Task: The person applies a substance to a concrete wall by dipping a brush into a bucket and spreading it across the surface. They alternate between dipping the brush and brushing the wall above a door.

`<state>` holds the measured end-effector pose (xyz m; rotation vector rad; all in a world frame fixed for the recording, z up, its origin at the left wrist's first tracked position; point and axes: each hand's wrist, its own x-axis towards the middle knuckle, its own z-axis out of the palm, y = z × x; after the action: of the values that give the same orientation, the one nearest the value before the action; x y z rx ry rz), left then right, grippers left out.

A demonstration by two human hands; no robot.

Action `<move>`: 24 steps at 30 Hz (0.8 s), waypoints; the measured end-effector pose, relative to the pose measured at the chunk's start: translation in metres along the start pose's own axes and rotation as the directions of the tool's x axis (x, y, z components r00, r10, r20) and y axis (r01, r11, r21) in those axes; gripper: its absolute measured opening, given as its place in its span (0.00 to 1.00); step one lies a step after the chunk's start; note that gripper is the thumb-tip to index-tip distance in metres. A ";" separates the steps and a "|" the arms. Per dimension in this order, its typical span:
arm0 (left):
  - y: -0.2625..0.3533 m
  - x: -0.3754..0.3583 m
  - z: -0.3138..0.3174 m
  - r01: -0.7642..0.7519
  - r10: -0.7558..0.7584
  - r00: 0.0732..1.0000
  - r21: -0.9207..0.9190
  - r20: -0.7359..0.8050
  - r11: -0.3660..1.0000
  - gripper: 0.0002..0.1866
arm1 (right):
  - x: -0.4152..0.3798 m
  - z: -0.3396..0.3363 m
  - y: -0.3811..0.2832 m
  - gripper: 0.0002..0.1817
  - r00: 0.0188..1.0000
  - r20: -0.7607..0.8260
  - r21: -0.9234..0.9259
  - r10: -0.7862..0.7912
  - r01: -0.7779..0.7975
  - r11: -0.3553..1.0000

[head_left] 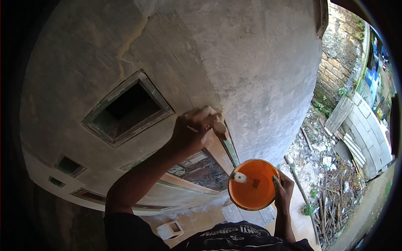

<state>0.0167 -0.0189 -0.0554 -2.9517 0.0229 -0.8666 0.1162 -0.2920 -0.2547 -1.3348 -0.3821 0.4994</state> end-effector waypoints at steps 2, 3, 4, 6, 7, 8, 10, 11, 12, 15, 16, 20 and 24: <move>-0.029 0.016 -0.026 -0.167 0.175 0.970 0.064 -0.169 0.984 0.14 | 0.001 0.000 0.001 0.16 1.000 -0.006 0.009 0.014 -0.014 1.000; -0.024 0.028 -0.056 -0.181 0.212 0.957 0.163 -0.200 0.970 0.12 | 0.002 0.000 0.001 0.16 1.000 0.002 0.015 0.003 -0.003 1.000; -0.022 0.042 -0.079 -0.179 0.278 0.909 0.310 -0.312 0.934 0.16 | 0.003 0.001 0.000 0.16 1.000 0.003 0.024 0.002 -0.002 1.000; -0.034 0.061 -0.122 -0.070 0.226 0.875 0.350 -0.428 0.934 0.14 | 0.003 0.003 0.001 0.16 1.000 -0.004 0.015 -0.009 0.009 1.000; -0.034 0.070 -0.145 -0.039 0.261 0.857 0.450 -0.445 0.892 0.13 | 0.004 0.003 0.001 0.16 1.000 0.002 0.013 -0.018 0.018 1.000; -0.034 0.074 -0.160 -0.001 0.296 0.839 0.542 -0.457 0.840 0.12 | 0.004 0.003 0.001 0.15 1.000 0.005 -0.002 -0.016 0.016 1.000; -0.034 0.079 -0.159 -0.025 0.362 0.814 0.593 -0.455 0.805 0.12 | 0.006 0.005 0.000 0.15 1.000 0.005 -0.009 -0.014 0.014 1.000; -0.032 0.082 -0.156 -0.055 0.427 0.786 0.638 -0.446 0.768 0.11 | 0.006 0.006 0.000 0.15 1.000 0.009 -0.012 -0.015 0.015 1.000; -0.040 0.080 -0.137 -0.166 0.360 0.783 0.388 -0.507 0.907 0.11 | 0.006 0.007 -0.001 0.15 1.000 0.020 -0.006 -0.011 0.011 1.000; -0.017 0.047 -0.067 -0.197 0.374 0.908 0.593 -0.191 0.781 0.05 | 0.006 0.009 0.000 0.16 1.000 0.027 -0.008 -0.016 0.016 1.000; -0.008 0.038 -0.050 -0.228 0.341 0.931 0.517 -0.133 0.825 0.04 | 0.006 0.009 0.000 0.16 0.999 0.024 -0.017 -0.026 0.027 1.000; 0.007 0.036 -0.046 -0.180 0.200 0.977 0.222 -0.073 0.958 0.14 | 0.007 0.004 0.002 0.17 0.999 0.032 -0.099 -0.007 0.010 0.995; -0.013 0.078 -0.098 -0.157 0.335 0.895 0.495 -0.294 0.854 0.13 | 0.005 0.006 0.001 0.18 1.000 0.024 -0.046 -0.002 0.003 0.999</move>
<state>0.0289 -0.0145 0.0700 -2.2481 0.1907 -1.1828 0.1167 -0.2840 -0.2540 -1.3740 -0.4172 0.5077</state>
